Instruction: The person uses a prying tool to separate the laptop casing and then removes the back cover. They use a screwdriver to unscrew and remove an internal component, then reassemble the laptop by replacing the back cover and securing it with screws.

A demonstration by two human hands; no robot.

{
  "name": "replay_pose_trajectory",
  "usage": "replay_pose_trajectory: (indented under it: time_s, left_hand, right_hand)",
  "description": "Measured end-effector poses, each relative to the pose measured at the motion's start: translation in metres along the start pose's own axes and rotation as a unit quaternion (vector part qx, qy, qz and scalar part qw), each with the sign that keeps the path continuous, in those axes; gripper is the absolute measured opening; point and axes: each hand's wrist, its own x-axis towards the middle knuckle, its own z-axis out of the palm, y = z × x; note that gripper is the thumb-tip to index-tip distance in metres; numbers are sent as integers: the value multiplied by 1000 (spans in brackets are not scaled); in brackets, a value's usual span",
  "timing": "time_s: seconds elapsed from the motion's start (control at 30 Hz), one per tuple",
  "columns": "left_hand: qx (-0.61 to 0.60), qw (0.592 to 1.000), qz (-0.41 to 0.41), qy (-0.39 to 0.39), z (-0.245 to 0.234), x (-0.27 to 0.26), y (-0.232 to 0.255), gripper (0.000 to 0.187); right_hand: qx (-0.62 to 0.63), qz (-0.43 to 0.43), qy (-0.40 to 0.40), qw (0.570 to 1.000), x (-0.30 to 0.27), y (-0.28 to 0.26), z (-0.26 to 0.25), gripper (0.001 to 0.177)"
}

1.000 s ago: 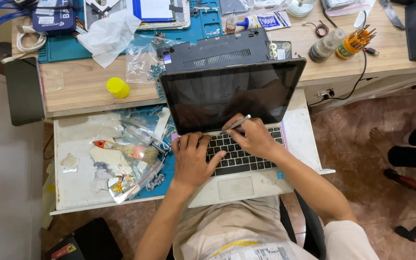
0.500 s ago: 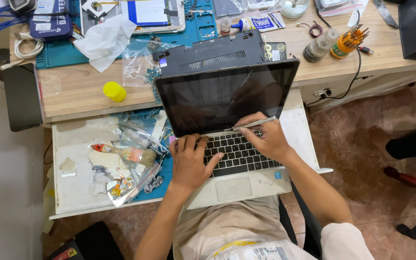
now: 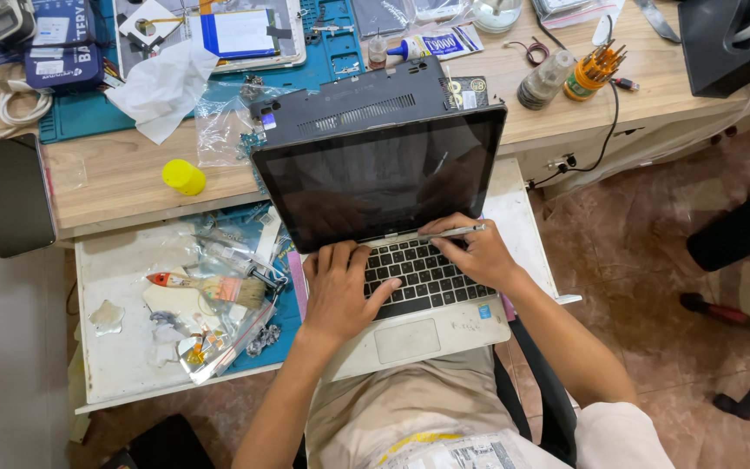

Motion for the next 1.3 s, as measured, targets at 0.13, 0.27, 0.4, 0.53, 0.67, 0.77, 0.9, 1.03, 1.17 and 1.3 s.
replay_pose_trajectory:
  time_s: [0.13, 0.27, 0.4, 0.53, 0.67, 0.77, 0.9, 1.03, 1.17, 1.3]
  left_hand:
    - [16, 1000, 6, 5, 3, -1, -3, 55]
    - [17, 999, 21, 20, 10, -7, -9, 53]
    - [-1, 999, 48, 11, -2, -13, -9, 47]
    - [4, 999, 49, 1, -18, -33, -11, 37]
    - [-33, 998, 28, 48, -30, -63, -17, 22]
    - [-41, 997, 5, 65, -32, -83, -20, 20]
    - [-44, 996, -25, 77, -37, -96, -24, 20]
    - [-58, 994, -39, 80, -44, -99, -24, 18]
    - [-77, 992, -45, 91, -37, -103, -28, 19]
    - [-81, 990, -39, 108, -30, -106, -32, 20]
  right_hand:
    - [2, 15, -10, 1000, 0, 4, -1, 10]
    - [-7, -27, 2, 1000, -1, 0, -1, 9]
    - [-12, -57, 12, 998, -16, -25, -6, 9]
    - [41, -58, -59, 996, -45, -47, 13, 9]
    - [65, -34, -94, 993, -61, -63, 36, 8]
    - [69, -27, -98, 992, -60, -59, 54, 7]
    - [52, -29, -97, 994, -52, -64, 72, 6]
    - [35, -23, -106, 993, -45, -67, 79, 7]
    - [32, -3, -121, 992, -45, -63, 84, 7]
    - [21, 4, -114, 993, -45, -58, 86, 6]
